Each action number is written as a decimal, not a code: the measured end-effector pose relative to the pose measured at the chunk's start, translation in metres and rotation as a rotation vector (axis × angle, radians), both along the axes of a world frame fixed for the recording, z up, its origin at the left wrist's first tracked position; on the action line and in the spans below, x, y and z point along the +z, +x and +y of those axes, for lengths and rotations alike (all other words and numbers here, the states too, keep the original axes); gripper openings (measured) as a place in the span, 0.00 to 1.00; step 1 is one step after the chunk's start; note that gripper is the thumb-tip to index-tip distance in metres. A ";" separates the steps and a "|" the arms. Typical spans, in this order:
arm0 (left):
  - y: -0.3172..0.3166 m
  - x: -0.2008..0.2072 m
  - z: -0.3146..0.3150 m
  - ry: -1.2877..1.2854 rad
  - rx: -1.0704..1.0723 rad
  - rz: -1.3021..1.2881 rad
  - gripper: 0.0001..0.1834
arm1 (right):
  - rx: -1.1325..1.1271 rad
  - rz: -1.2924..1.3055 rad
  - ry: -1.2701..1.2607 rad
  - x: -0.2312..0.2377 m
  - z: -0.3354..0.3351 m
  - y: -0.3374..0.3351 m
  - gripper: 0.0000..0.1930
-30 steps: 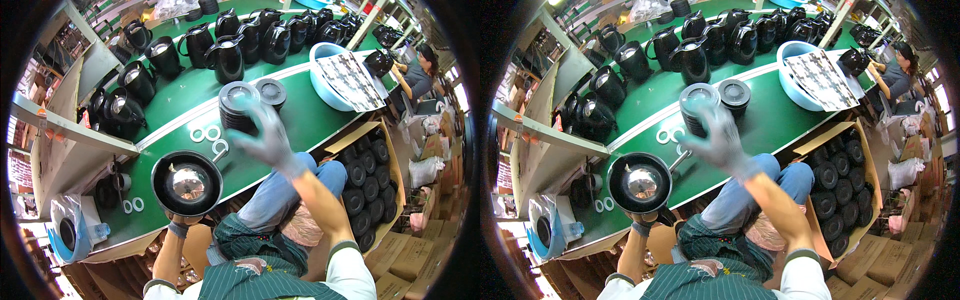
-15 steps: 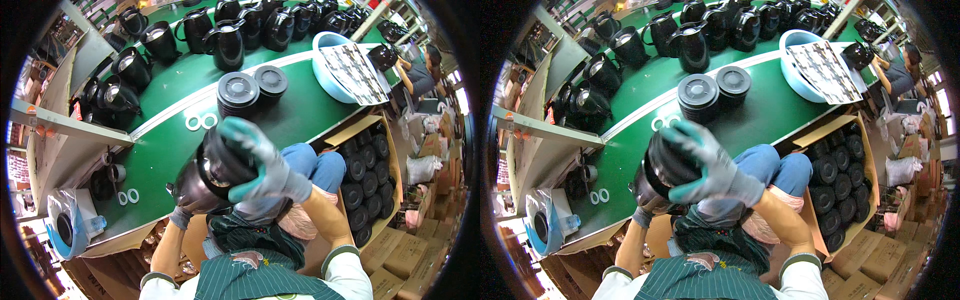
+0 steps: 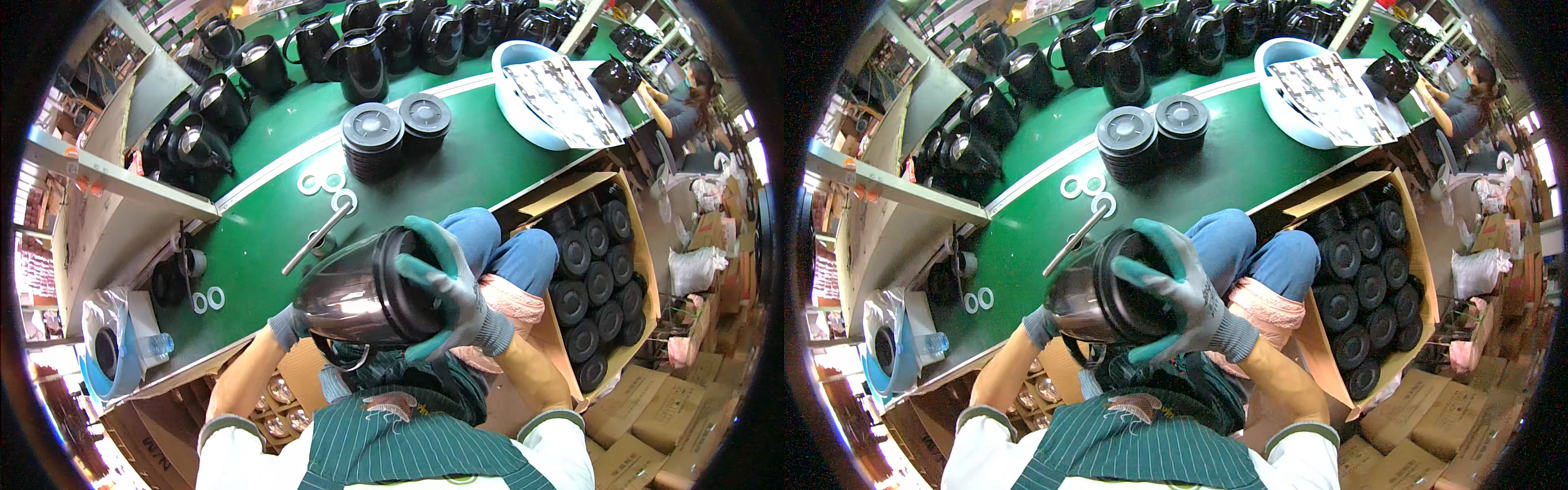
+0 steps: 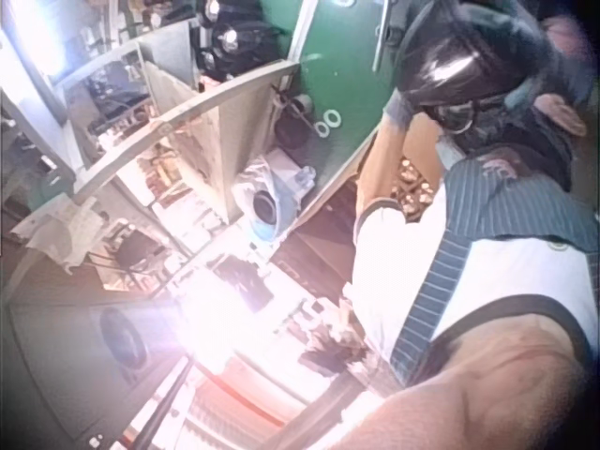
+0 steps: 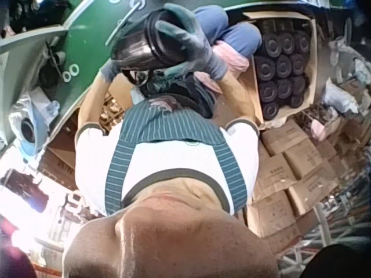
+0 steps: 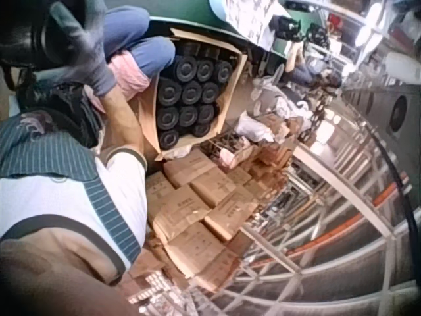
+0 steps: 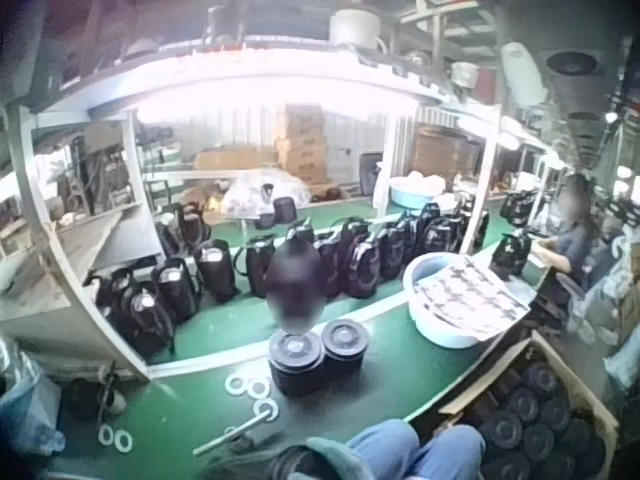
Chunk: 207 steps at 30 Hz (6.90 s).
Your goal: The person sits on the floor and repeatedly assembles black kettles by inserting a metal rod into the base, attaching a lid, and placing the finished unit on the table. The process is repeated for multiple kettles.
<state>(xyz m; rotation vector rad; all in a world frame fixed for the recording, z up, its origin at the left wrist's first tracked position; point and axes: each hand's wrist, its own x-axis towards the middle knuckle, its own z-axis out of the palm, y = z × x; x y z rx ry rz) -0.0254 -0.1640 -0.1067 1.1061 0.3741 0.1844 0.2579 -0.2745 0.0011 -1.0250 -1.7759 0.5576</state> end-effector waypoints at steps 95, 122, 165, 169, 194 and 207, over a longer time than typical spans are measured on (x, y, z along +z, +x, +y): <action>0.165 0.137 -0.049 1.433 -0.368 0.403 0.31 | -0.969 0.948 -0.218 -0.084 -0.109 -0.017 0.29; 0.194 0.175 -0.158 1.470 -0.383 0.917 0.52 | -0.157 0.280 -0.534 -0.104 0.000 0.053 0.19; 0.236 0.050 0.008 0.789 -0.469 -0.298 0.22 | 0.025 0.218 -0.157 -0.015 -0.128 0.035 0.11; 0.276 0.030 -0.019 0.899 -0.417 -0.256 0.24 | 0.119 -0.074 -0.159 0.008 -0.091 0.007 0.12; -0.025 -0.020 0.045 1.506 0.772 0.899 0.43 | -0.715 0.034 -0.262 0.047 -0.116 -0.009 0.41; -0.034 0.084 0.061 1.231 1.130 0.059 0.30 | 0.488 1.679 -0.562 0.016 0.100 -0.015 0.52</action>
